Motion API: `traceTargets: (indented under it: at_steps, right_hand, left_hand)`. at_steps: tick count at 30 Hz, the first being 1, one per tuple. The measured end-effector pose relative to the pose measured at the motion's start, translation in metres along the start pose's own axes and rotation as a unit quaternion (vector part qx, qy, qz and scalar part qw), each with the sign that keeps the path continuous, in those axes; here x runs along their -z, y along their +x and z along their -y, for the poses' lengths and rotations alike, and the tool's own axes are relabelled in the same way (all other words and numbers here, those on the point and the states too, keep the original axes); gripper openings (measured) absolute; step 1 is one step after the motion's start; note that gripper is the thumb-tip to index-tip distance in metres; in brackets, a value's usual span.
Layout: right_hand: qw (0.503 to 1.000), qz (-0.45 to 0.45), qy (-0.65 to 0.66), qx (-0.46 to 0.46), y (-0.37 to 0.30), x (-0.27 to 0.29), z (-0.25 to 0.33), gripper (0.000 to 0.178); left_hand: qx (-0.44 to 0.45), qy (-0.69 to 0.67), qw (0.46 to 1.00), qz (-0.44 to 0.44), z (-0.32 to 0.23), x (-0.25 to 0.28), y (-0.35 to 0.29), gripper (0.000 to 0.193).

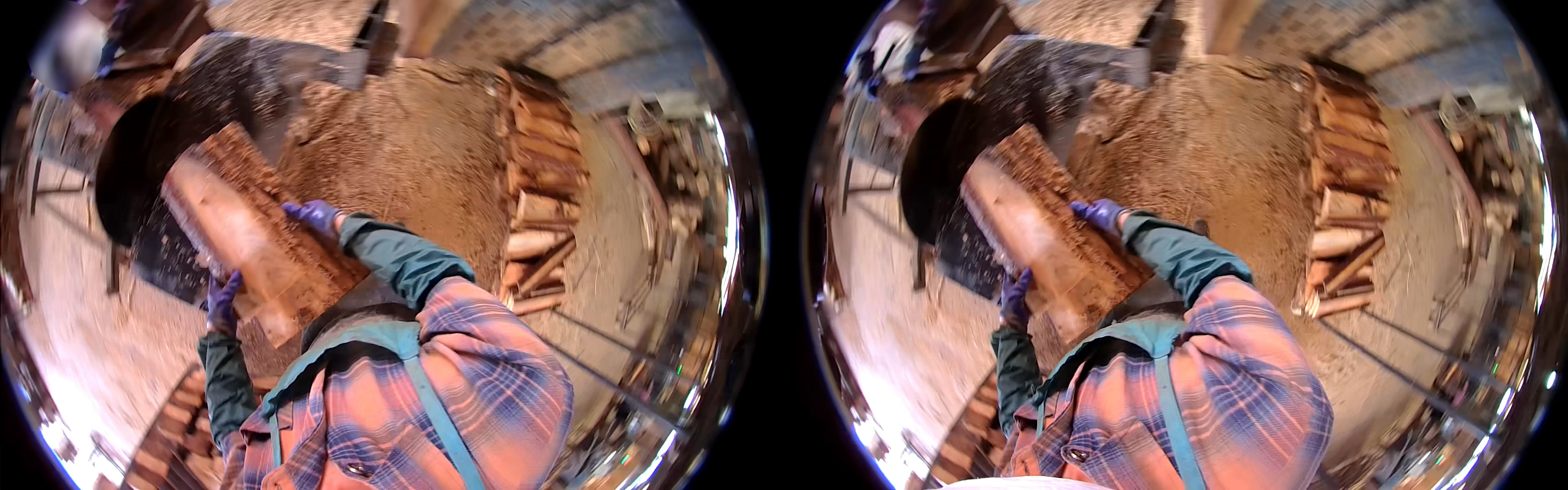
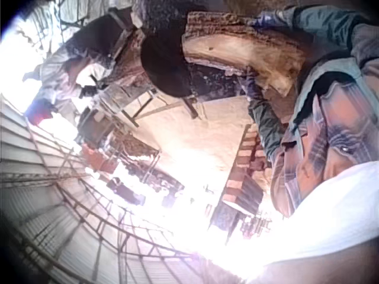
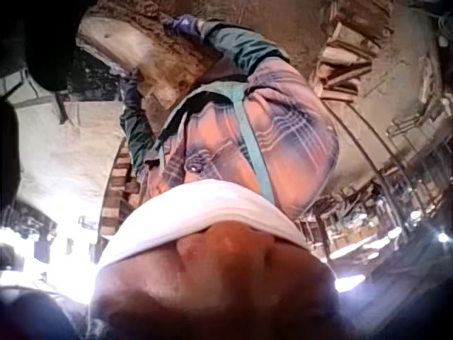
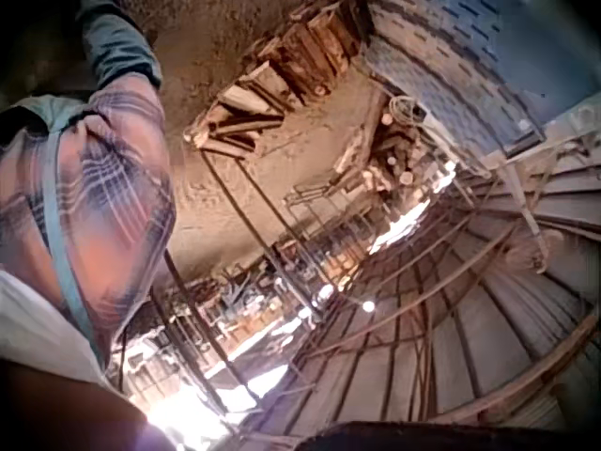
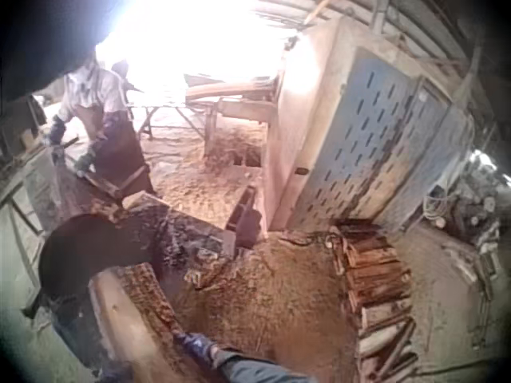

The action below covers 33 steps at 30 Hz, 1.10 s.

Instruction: The person repeatedly picks up rectangular wooden planks from a pile and stacks them neatly on a metal rack. The worker wears blue gloves and a plaid shirt, handling the lumber one piece at a time in a repetitive cycle of lifting and placing.

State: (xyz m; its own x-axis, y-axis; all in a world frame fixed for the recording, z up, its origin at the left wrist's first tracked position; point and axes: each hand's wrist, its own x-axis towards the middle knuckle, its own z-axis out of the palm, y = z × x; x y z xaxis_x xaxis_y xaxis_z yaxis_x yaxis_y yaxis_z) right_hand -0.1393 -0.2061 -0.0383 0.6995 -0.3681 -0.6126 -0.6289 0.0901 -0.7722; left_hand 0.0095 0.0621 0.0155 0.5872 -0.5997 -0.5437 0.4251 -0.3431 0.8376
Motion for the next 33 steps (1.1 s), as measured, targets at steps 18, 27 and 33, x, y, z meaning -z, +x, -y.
traceTargets:
  at_steps: [18,27,33]
  right_hand:
    - [0.798,-0.568,0.202,-0.012,-0.336,0.263,-0.335,0.051]
    - [0.479,-0.644,0.582,-0.132,-0.415,0.437,-0.551,0.058]
    - [0.602,-0.391,0.691,-0.089,-0.325,0.315,-0.456,0.06]
  left_hand:
    - [-0.029,0.186,0.839,0.51,-0.036,-0.555,-0.026,0.06]
    - [-0.292,0.136,0.729,0.603,0.006,-0.762,-0.114,0.055]
    - [-0.234,0.532,0.543,0.606,0.111,-0.506,-0.083,0.055]
